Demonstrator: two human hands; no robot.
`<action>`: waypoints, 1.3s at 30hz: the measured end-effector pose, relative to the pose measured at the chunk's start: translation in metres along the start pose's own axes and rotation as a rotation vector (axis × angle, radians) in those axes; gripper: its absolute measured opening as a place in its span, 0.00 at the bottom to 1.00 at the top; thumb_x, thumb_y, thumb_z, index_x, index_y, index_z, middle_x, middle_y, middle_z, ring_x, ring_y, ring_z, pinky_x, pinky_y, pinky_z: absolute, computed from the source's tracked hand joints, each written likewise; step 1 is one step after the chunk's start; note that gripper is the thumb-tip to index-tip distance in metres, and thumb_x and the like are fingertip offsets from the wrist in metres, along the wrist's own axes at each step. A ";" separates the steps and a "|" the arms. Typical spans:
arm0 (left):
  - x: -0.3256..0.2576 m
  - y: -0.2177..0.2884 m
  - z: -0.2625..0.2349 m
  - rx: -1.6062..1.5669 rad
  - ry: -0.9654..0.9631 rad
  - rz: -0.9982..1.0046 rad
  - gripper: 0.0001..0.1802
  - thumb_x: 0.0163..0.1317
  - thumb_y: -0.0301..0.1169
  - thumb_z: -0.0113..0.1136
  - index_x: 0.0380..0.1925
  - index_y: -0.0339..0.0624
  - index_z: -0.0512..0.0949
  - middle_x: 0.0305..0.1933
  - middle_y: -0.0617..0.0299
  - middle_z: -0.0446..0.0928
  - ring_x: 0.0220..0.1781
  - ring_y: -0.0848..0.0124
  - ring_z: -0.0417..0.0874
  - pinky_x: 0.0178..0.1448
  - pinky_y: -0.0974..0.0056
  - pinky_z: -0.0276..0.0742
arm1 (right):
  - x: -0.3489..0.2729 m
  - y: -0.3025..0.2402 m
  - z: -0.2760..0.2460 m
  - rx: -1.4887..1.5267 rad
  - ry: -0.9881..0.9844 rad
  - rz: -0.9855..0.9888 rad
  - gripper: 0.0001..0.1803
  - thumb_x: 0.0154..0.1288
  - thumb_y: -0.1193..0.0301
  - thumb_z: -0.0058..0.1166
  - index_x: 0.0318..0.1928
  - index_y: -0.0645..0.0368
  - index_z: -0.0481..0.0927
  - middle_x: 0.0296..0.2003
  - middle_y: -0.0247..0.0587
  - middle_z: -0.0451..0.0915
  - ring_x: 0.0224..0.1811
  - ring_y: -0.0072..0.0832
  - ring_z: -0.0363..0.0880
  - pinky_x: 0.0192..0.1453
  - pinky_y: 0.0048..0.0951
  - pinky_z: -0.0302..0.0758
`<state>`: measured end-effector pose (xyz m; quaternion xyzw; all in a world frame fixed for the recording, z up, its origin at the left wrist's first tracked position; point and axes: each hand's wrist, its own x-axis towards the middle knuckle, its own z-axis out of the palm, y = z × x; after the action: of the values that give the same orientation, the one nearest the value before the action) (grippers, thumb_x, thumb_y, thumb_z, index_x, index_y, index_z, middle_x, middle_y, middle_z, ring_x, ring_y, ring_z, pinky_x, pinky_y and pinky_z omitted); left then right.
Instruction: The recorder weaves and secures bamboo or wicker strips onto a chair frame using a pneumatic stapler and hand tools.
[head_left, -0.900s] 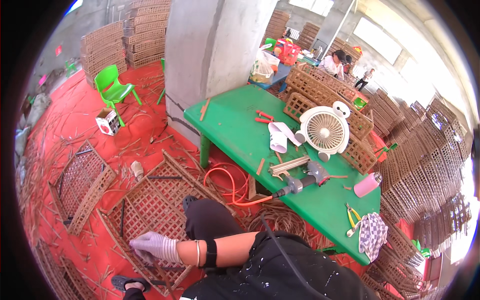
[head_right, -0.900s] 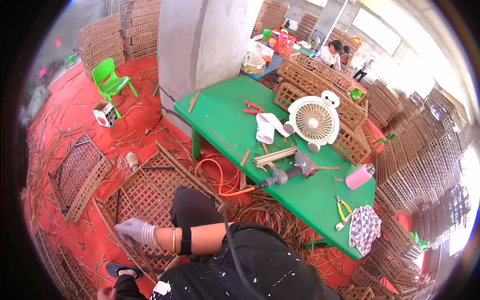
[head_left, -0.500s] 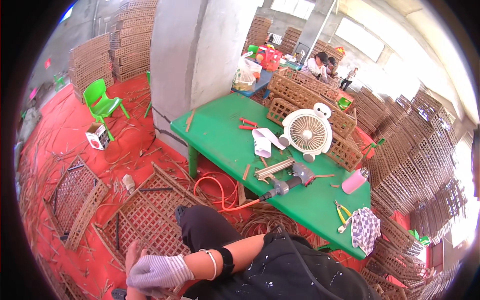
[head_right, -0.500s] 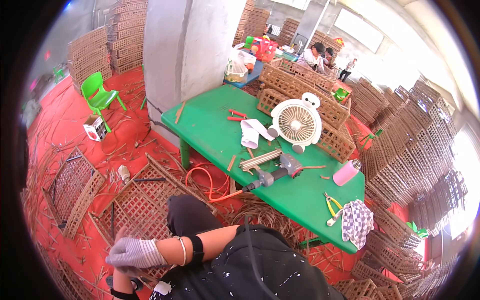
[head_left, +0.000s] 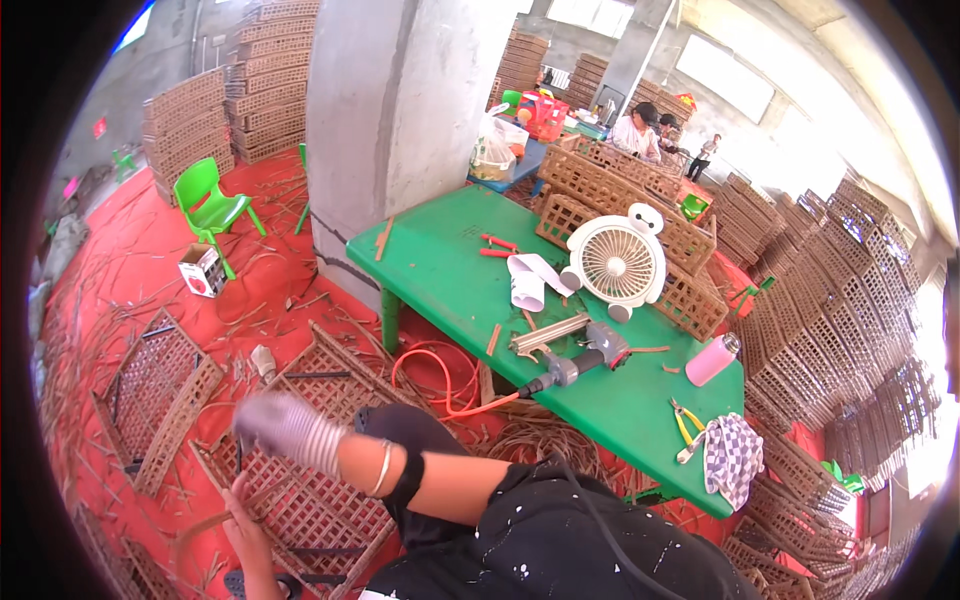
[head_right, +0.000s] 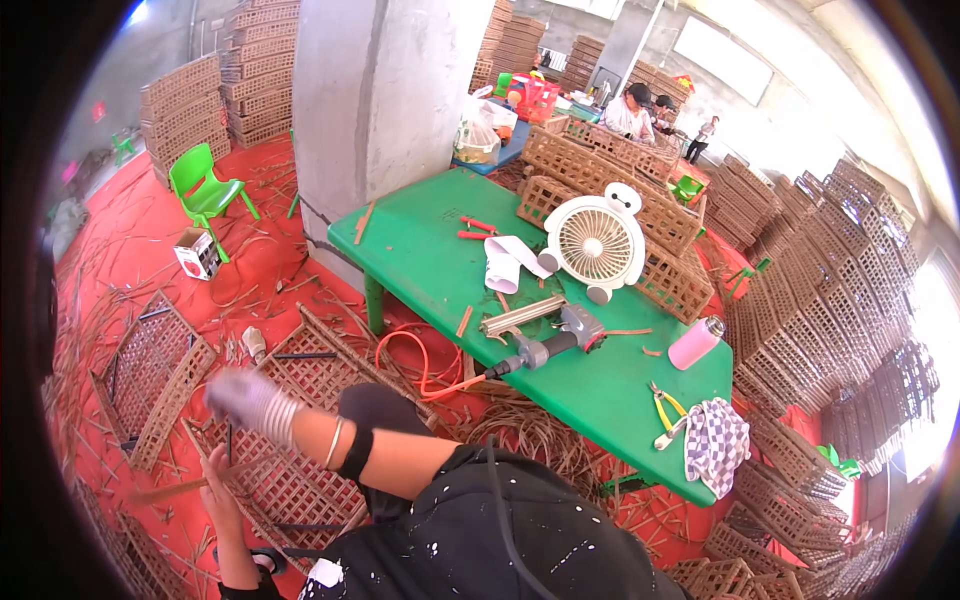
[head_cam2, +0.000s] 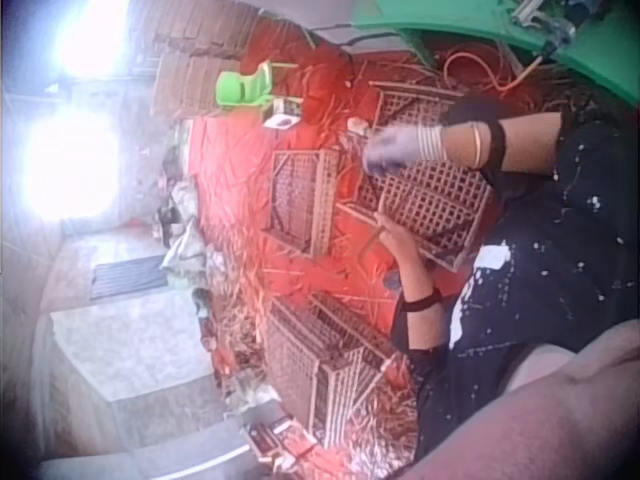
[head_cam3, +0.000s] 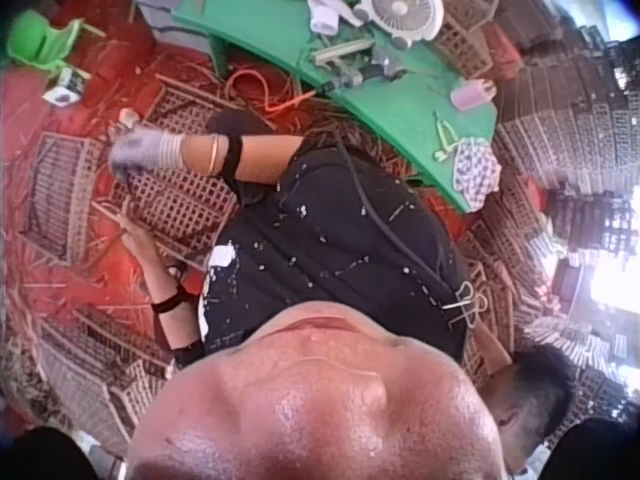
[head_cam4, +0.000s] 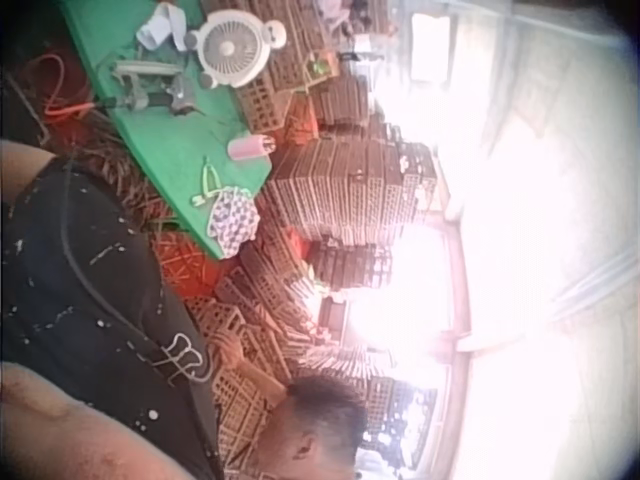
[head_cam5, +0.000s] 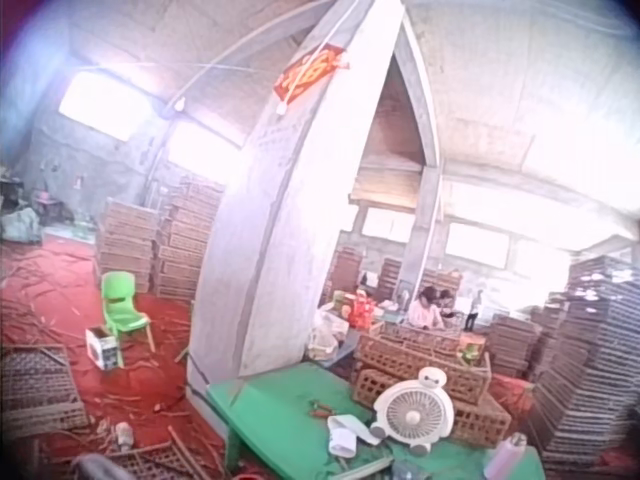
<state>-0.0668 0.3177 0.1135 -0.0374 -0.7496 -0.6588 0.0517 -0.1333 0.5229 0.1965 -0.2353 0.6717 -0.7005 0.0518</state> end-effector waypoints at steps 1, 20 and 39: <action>-0.001 0.000 0.001 0.003 0.004 0.003 0.27 0.75 0.41 0.29 0.51 0.29 0.72 0.57 0.49 0.73 0.59 0.62 0.72 0.64 0.61 0.65 | -0.012 0.035 0.023 -0.212 0.113 -0.128 0.12 0.62 0.67 0.50 0.41 0.60 0.76 0.33 0.45 0.77 0.34 0.36 0.78 0.43 0.33 0.75; -0.064 0.016 -0.008 0.512 -0.050 -0.026 0.33 0.60 0.45 0.60 0.60 0.37 0.66 0.62 0.46 0.67 0.65 0.53 0.67 0.67 0.56 0.62 | -0.035 0.026 0.028 -1.388 -0.344 0.254 0.20 0.70 0.57 0.38 0.35 0.53 0.82 0.24 0.48 0.80 0.29 0.44 0.81 0.37 0.41 0.75; -0.088 -0.017 0.015 0.546 -0.487 -0.264 0.27 0.58 0.52 0.59 0.48 0.43 0.77 0.46 0.49 0.79 0.50 0.54 0.78 0.54 0.56 0.73 | -0.066 -0.006 0.038 -0.958 -0.462 0.174 0.22 0.68 0.58 0.47 0.20 0.57 0.79 0.13 0.43 0.73 0.17 0.41 0.74 0.24 0.38 0.69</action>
<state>0.0178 0.3317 0.0835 -0.0807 -0.8861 -0.4077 -0.2051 -0.0585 0.5139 0.1844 -0.3240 0.9042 -0.2389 0.1426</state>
